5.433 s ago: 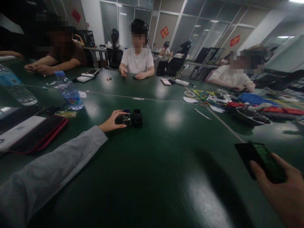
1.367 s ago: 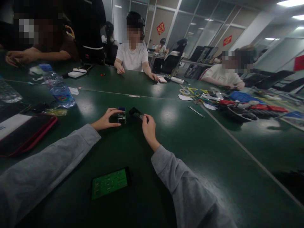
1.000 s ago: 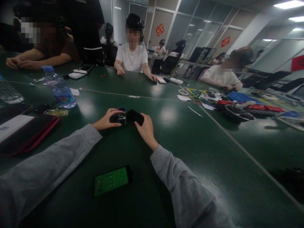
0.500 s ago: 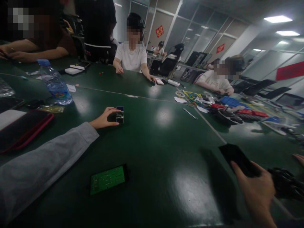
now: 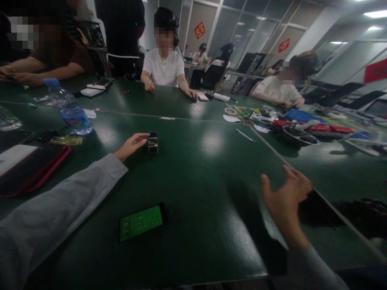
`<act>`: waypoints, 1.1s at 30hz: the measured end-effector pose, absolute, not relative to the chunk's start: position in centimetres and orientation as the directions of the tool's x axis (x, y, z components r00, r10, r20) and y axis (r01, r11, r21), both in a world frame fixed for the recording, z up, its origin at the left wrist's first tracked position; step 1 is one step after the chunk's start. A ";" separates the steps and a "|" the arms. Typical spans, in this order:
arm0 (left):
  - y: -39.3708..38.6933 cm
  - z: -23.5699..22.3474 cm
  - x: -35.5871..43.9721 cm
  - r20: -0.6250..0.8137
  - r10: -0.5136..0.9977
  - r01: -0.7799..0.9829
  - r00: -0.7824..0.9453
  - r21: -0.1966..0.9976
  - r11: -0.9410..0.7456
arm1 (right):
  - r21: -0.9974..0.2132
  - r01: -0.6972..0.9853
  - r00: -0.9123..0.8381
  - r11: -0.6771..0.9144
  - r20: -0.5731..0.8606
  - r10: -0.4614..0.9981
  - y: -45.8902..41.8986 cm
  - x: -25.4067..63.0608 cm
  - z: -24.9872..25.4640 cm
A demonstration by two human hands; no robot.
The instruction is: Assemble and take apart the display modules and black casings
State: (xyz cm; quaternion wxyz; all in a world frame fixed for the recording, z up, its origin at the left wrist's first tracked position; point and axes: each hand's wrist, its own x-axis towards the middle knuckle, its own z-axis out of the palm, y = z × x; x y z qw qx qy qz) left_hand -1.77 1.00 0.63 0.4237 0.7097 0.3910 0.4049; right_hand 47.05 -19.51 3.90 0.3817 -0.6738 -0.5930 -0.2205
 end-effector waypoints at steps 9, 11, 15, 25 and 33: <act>0.5 1.2 -1.4 0.249 0.901 0.112 0.355 0.946 -0.306 | -0.268 0.797 -0.361 0.541 0.507 0.783 -9.4 22.1 2.5; 0.3 1.4 -1.3 0.274 0.888 0.108 0.368 0.937 -0.334 | -0.284 0.747 -0.423 0.601 0.494 0.760 -7.8 20.1 2.5; 0.2 1.5 -1.2 0.279 0.896 0.091 0.344 0.940 -0.328 | -0.341 0.742 -0.396 0.578 0.473 0.787 -6.2 19.7 2.1; 0.0 1.7 -1.2 0.235 0.923 0.118 0.306 0.952 -0.282 | -0.558 0.701 -0.149 0.444 0.494 0.856 -6.0 20.6 1.7; 0.1 1.6 -1.2 0.239 0.924 0.087 0.298 0.957 -0.275 | -0.508 0.719 -0.140 0.474 0.562 0.815 -5.5 20.8 1.4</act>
